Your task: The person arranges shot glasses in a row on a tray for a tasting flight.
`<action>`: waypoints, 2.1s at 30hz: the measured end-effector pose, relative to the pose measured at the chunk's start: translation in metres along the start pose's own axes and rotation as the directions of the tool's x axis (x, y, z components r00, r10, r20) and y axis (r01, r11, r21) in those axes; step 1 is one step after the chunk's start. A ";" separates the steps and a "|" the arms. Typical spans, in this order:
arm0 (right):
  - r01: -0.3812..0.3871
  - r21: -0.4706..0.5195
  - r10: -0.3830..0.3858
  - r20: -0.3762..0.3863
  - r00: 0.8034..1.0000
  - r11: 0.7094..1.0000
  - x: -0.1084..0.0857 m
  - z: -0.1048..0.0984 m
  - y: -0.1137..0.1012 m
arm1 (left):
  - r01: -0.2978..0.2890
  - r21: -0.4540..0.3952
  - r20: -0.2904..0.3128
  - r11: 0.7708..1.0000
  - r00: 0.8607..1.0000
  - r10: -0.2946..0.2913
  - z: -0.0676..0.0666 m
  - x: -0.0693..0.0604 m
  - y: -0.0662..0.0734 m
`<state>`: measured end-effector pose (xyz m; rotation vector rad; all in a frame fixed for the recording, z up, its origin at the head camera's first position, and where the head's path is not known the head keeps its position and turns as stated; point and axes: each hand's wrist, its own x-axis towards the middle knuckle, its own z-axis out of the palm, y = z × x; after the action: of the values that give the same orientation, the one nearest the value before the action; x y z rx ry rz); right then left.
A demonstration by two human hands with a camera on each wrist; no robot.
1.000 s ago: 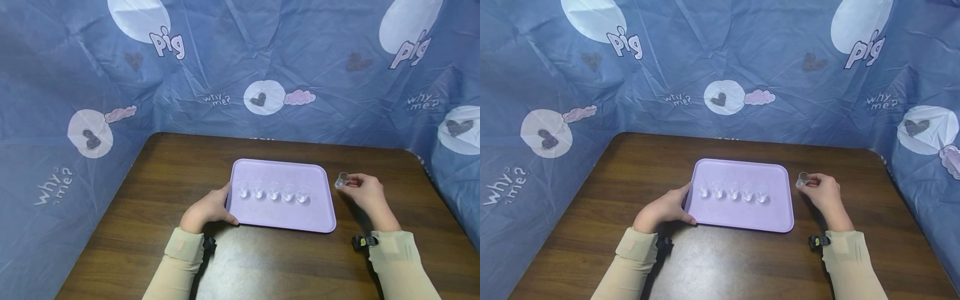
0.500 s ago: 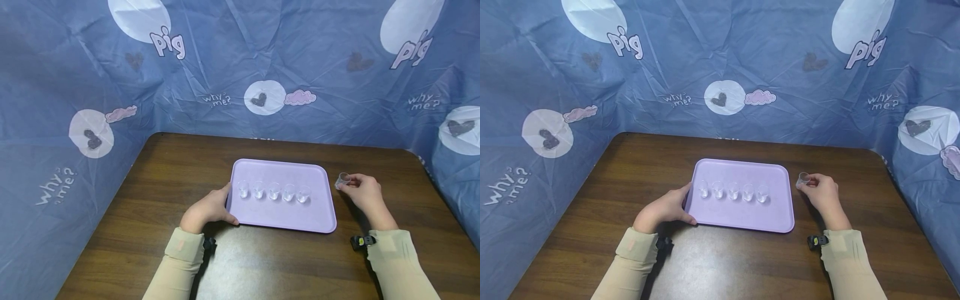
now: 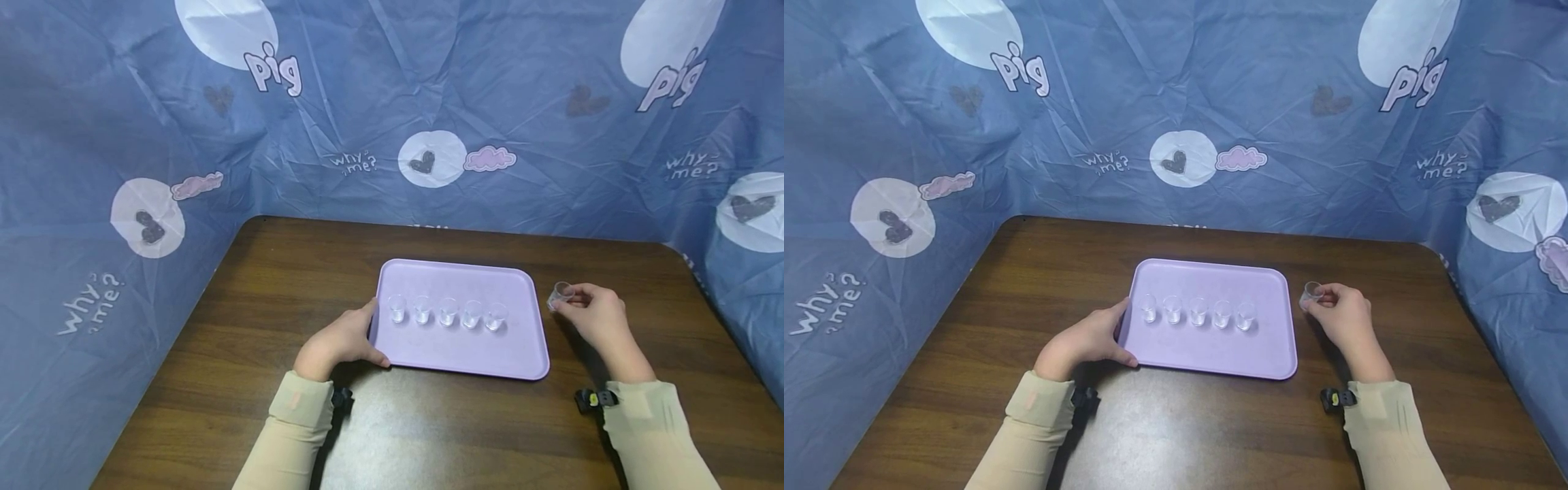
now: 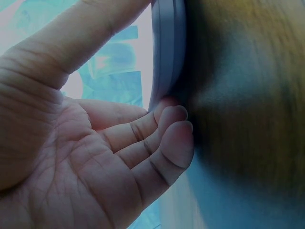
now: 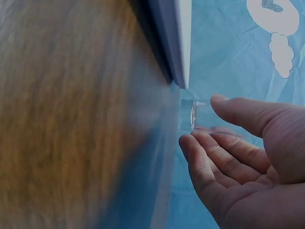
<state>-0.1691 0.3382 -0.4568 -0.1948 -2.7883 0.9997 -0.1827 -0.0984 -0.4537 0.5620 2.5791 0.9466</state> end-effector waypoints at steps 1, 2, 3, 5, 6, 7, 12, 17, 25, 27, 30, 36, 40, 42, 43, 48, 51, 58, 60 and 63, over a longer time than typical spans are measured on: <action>0.000 0.003 0.000 0.004 1.000 1.000 -0.001 -0.001 -0.002 | -0.001 -0.001 0.000 1.000 1.000 0.001 0.000 0.000 0.000; 0.002 0.007 -0.002 0.009 1.000 1.000 -0.002 -0.002 -0.003 | -0.002 0.001 -0.001 1.000 1.000 0.002 0.000 0.000 0.001; 0.003 0.012 -0.003 0.015 1.000 1.000 -0.003 -0.003 -0.005 | -0.003 0.000 -0.001 1.000 1.000 0.003 0.000 0.000 0.001; 0.006 0.016 -0.006 0.032 0.999 1.000 -0.005 -0.004 -0.008 | -0.002 -0.003 0.001 1.000 1.000 0.002 0.000 0.000 0.002; 0.010 0.016 -0.011 0.041 0.999 1.000 -0.006 -0.005 -0.009 | -0.002 -0.004 0.001 1.000 1.000 0.002 0.000 0.000 0.002; 0.014 0.019 -0.015 0.050 0.999 1.000 -0.007 -0.005 -0.011 | -0.001 -0.006 0.000 1.000 1.000 0.001 0.000 0.000 0.002; 0.024 0.041 -0.028 0.093 0.995 0.999 -0.012 -0.002 -0.020 | 0.004 -0.001 0.005 1.000 1.000 -0.004 -0.001 -0.001 0.002; 0.043 0.093 -0.055 0.138 0.989 0.995 -0.017 0.004 -0.031 | 0.008 -0.005 0.007 1.000 1.000 -0.008 -0.001 -0.001 0.001; 0.063 0.149 -0.093 0.200 0.975 0.987 -0.022 0.017 -0.037 | 0.002 -0.012 0.003 1.000 1.000 -0.002 -0.001 -0.001 0.001; 0.080 0.149 -0.110 0.208 0.972 0.986 -0.022 0.020 -0.036 | -0.001 -0.014 0.002 1.000 1.000 0.001 0.000 -0.001 0.001; 0.100 0.134 -0.127 0.216 0.968 0.986 -0.022 0.023 -0.035 | 0.001 -0.012 0.000 1.000 1.000 -0.001 0.000 0.000 0.000; 0.100 0.121 -0.126 0.238 0.963 0.988 -0.024 0.027 -0.038 | 0.002 -0.002 0.002 1.000 1.000 -0.002 0.000 0.000 0.000; 0.086 0.120 -0.114 0.248 0.962 0.989 -0.025 0.029 -0.039 | -0.006 -0.001 0.003 1.000 1.000 0.006 -0.001 -0.001 0.001; 0.086 0.116 -0.113 0.250 0.962 0.990 -0.026 0.029 -0.040 | -0.007 0.003 0.002 1.000 1.000 0.007 -0.001 -0.001 0.001; 0.085 0.113 -0.111 0.251 0.962 0.990 -0.026 0.029 -0.040 | -0.008 0.004 0.002 1.000 1.000 0.008 -0.001 -0.001 0.001; 0.079 0.100 -0.103 0.255 0.961 0.992 -0.026 0.029 -0.040 | -0.006 0.004 0.005 1.000 1.000 0.006 -0.001 -0.001 0.001; 0.080 0.107 -0.105 0.256 0.961 0.991 -0.026 0.029 -0.040 | -0.005 0.000 0.005 1.000 1.000 0.005 -0.001 -0.001 0.001; 0.083 0.095 -0.105 0.251 0.962 0.992 -0.026 0.030 -0.039 | 0.009 -0.009 0.008 1.000 1.000 -0.009 -0.001 -0.001 0.002; 0.084 0.092 -0.105 0.251 0.962 0.992 -0.026 0.030 -0.039 | 0.012 -0.012 0.007 1.000 1.000 -0.012 -0.001 -0.001 0.002; 0.083 0.092 -0.104 0.251 0.963 0.992 -0.026 0.030 -0.038 | 0.009 -0.010 0.007 1.000 1.000 -0.009 -0.001 0.000 0.002</action>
<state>-0.1526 0.2859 -0.4584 0.0824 -2.9423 1.1880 -0.1825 -0.0974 -0.4519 0.5493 2.5675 0.9529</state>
